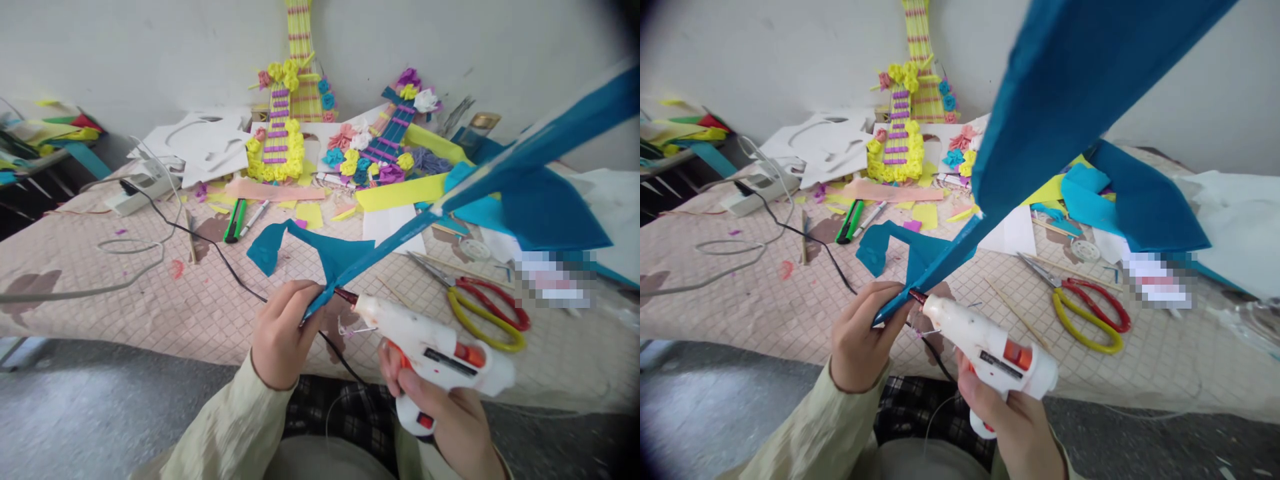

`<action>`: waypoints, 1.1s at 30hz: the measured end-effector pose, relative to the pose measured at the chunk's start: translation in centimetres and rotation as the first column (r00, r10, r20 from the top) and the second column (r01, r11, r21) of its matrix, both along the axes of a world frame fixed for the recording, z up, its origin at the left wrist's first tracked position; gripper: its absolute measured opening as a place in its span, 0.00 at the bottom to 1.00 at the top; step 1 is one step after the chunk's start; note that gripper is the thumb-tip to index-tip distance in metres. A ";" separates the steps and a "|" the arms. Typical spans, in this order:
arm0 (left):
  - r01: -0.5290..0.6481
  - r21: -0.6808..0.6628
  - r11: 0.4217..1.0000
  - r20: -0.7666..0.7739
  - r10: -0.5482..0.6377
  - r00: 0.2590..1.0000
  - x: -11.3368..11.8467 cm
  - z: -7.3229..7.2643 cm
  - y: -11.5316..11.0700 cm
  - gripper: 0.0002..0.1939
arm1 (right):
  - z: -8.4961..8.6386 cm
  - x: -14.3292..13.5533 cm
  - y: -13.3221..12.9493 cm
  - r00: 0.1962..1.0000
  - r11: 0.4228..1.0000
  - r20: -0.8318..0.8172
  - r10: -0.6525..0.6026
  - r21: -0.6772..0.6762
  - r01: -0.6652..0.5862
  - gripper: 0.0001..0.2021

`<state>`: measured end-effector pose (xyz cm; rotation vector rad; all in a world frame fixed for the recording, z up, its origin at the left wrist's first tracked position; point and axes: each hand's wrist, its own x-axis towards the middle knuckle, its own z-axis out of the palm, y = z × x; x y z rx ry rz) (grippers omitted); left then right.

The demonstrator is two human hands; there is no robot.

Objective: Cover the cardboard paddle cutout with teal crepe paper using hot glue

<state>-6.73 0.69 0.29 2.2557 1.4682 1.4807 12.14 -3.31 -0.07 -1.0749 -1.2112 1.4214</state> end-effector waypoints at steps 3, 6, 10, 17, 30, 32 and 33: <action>0.009 -0.012 1.000 0.008 -0.009 1.000 0.0 0.0 0.0 0.11 | 0.0 -0.2 -0.2 0.998 1.000 -0.055 -0.026 -0.015 0.025 0.07; 0.015 -0.019 1.000 0.014 -0.014 1.000 0.0 -0.1 0.0 0.11 | 0.0 -0.6 -0.4 0.992 0.997 -0.105 -0.069 -0.045 0.065 0.07; 0.002 -0.018 1.000 0.004 -0.002 1.000 0.1 -0.1 -0.1 0.13 | 0.0 -0.9 -0.6 0.980 0.985 -0.133 -0.145 -0.113 0.131 0.07; 0.022 -0.040 0.999 0.038 -0.021 0.999 0.2 0.1 -0.2 0.11 | -0.2 -0.8 -0.2 0.988 0.995 -0.127 -0.087 -0.053 0.081 0.09; 0.031 -0.033 0.999 0.041 -0.029 0.999 0.2 -0.1 -0.2 0.11 | 0.0 -1.3 -0.1 0.970 0.990 -0.208 -0.128 -0.084 0.113 0.10; 0.028 -0.030 0.999 0.043 -0.026 0.999 0.3 -0.1 -0.2 0.11 | -0.1 -1.4 0.0 0.965 0.992 -0.232 -0.121 -0.062 0.110 0.09; 0.027 -0.028 0.999 0.044 -0.025 0.999 0.3 -0.1 -0.2 0.11 | -0.1 -1.4 0.1 0.966 0.995 -0.240 -0.097 -0.045 0.089 0.09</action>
